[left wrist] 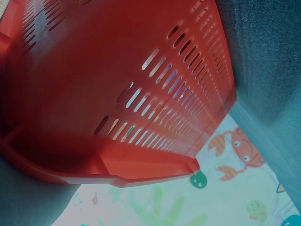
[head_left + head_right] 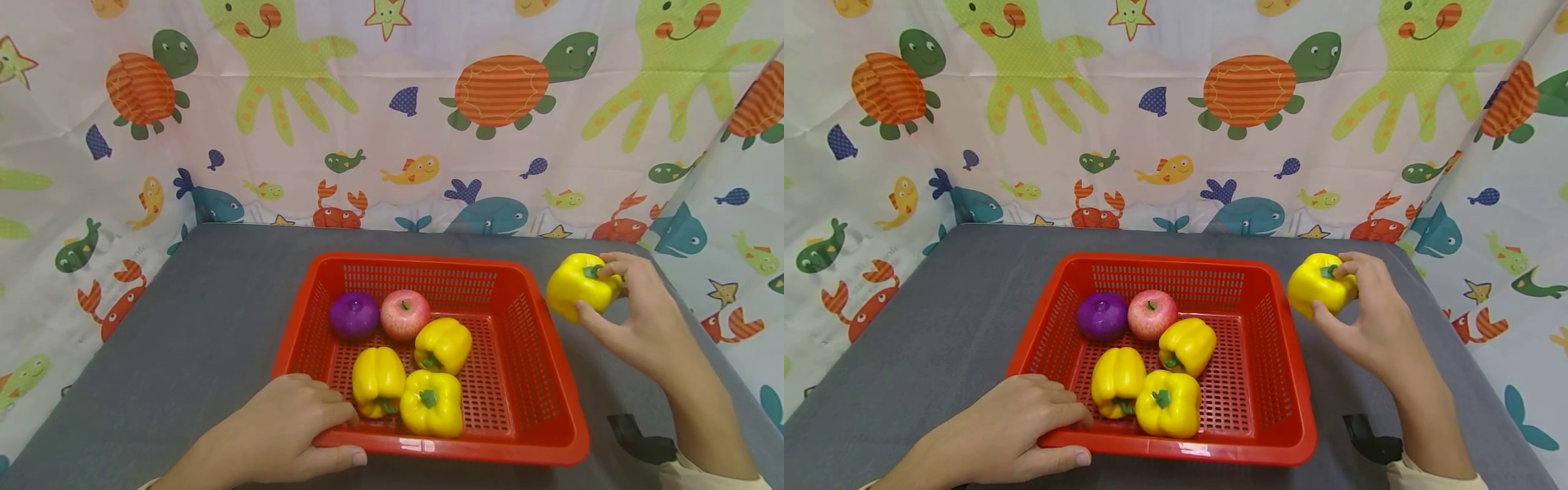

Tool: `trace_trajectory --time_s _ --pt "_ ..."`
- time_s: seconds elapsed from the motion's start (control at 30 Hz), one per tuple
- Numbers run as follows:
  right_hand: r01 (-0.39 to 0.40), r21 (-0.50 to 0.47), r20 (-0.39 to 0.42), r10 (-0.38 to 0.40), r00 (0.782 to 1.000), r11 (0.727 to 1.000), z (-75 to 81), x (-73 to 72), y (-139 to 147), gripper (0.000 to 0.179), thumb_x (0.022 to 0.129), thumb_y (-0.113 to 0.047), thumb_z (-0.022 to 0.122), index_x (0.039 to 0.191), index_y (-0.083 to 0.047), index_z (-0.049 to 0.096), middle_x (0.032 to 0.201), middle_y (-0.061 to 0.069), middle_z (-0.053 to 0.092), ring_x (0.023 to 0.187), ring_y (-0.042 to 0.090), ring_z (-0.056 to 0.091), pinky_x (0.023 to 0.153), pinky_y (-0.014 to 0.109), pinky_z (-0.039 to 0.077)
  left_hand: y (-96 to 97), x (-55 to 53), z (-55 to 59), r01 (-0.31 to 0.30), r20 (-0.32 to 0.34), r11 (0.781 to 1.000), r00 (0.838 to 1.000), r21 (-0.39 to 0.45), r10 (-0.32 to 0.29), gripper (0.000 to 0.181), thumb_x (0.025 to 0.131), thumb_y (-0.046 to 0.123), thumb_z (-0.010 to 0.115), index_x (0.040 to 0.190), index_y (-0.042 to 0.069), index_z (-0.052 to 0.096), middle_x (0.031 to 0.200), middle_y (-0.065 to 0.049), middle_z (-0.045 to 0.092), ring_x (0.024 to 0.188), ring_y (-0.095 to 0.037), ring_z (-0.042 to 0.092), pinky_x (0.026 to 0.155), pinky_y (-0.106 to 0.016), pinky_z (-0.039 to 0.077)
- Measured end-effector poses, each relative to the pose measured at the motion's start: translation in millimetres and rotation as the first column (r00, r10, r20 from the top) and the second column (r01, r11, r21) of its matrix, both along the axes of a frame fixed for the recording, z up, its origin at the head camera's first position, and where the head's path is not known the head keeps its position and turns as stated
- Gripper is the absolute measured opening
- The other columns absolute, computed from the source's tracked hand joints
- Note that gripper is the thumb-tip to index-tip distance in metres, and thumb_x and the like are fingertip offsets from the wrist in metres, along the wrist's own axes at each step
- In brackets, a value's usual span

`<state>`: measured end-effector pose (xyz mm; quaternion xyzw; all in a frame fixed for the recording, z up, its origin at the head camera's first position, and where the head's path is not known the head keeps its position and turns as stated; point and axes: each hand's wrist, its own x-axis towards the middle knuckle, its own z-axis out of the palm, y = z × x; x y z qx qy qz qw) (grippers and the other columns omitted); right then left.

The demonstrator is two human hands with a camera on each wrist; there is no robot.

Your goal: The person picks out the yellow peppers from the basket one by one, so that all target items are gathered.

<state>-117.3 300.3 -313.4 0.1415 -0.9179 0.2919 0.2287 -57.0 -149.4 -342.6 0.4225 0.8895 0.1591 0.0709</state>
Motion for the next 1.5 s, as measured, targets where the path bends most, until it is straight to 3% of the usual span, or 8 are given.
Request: trace_trajectory --time_s 0.3,0.5,0.67,0.8,0.9,0.93,1.2,1.5 --pt "0.037 0.004 0.056 -0.037 0.998 0.999 -9.9 -5.1 5 0.06 0.076 -0.006 0.08 0.124 0.004 0.045 0.134 0.022 0.046 0.098 0.033 0.049 0.074 0.0 0.033 0.0 0.3 -0.6 -0.002 -0.005 1.0 1.0 0.001 0.002 0.048 0.095 0.07 0.045 0.102 0.03 0.072 0.093 0.025 0.065 0.08 0.003 0.058 0.075 -0.03 0.049" --pt "0.013 0.005 0.082 -0.014 0.997 1.0 -20.5 -12.2 8 0.063 0.077 -0.004 0.08 0.127 0.006 0.042 0.131 0.024 0.045 0.098 0.033 0.048 0.075 0.001 0.032 -0.1 0.6 -0.4 -0.003 -0.008 1.0 1.0 0.004 0.003 0.048 0.095 0.07 0.045 0.101 0.031 0.072 0.092 0.025 0.064 0.079 0.004 0.058 0.074 -0.03 0.049" --pt "0.021 0.002 0.144 -0.021 0.989 1.0 -26.0 -14.4 9 0.07 0.08 -0.01 0.081 0.133 0.005 0.038 0.126 0.024 0.045 0.098 0.036 0.05 0.072 0.007 0.04 0.0 0.6 0.0 -0.002 -0.001 1.0 1.0 0.004 0.002 0.047 0.095 0.069 0.046 0.101 0.031 0.072 0.092 0.025 0.064 0.079 0.004 0.057 0.074 -0.029 0.048" --pt "0.034 0.019 0.168 -0.037 0.985 0.999 -28.4 -14.9 9 0.07 0.082 -0.014 0.08 0.136 0.003 0.037 0.122 0.022 0.047 0.097 0.035 0.052 0.075 0.038 0.056 0.3 0.3 0.1 -0.006 0.011 1.0 1.0 -0.001 0.006 0.045 0.095 0.068 0.048 0.102 0.031 0.072 0.092 0.025 0.064 0.079 0.004 0.057 0.074 -0.029 0.048" --pt "0.031 0.031 0.172 -0.036 0.984 0.999 -30.5 -16.1 8 0.069 0.083 -0.015 0.079 0.136 0.002 0.038 0.121 0.023 0.048 0.097 0.037 0.053 0.076 0.062 0.053 0.4 0.0 0.2 -0.009 0.017 1.0 1.0 -0.005 0.009 0.045 0.095 0.068 0.048 0.102 0.031 0.072 0.093 0.025 0.065 0.079 0.004 0.057 0.074 -0.03 0.048" --pt "0.03 0.034 0.173 -0.035 0.984 0.999 -31.4 -16.6 8 0.069 0.083 -0.016 0.079 0.135 0.002 0.038 0.121 0.023 0.048 0.098 0.037 0.053 0.077 0.063 0.052 0.4 0.1 0.2 -0.009 0.013 1.0 1.0 -0.005 0.009 0.045 0.095 0.068 0.048 0.102 0.031 0.072 0.093 0.025 0.065 0.08 0.004 0.058 0.074 -0.03 0.049" --pt "0.026 0.053 0.176 -0.035 0.984 0.998 -39.0 -21.2 11 0.069 0.082 -0.016 0.081 0.134 0.003 0.039 0.121 0.024 0.048 0.098 0.04 0.053 0.078 0.065 0.051 0.5 0.4 -0.4 -0.002 -0.017 1.0 1.0 0.004 0.002 0.045 0.095 0.068 0.047 0.101 0.03 0.072 0.092 0.025 0.064 0.079 0.004 0.058 0.074 -0.029 0.048" --pt "0.013 0.053 0.191 -0.023 0.981 0.999 -42.7 -24.4 13 0.069 0.082 -0.015 0.08 0.133 0.005 0.038 0.122 0.025 0.045 0.099 0.04 0.051 0.079 0.065 0.051 0.1 -0.1 0.4 0.001 0.002 1.0 1.0 0.007 -0.001 0.045 0.095 0.068 0.047 0.101 0.03 0.072 0.091 0.025 0.064 0.078 0.004 0.057 0.073 -0.028 0.048"
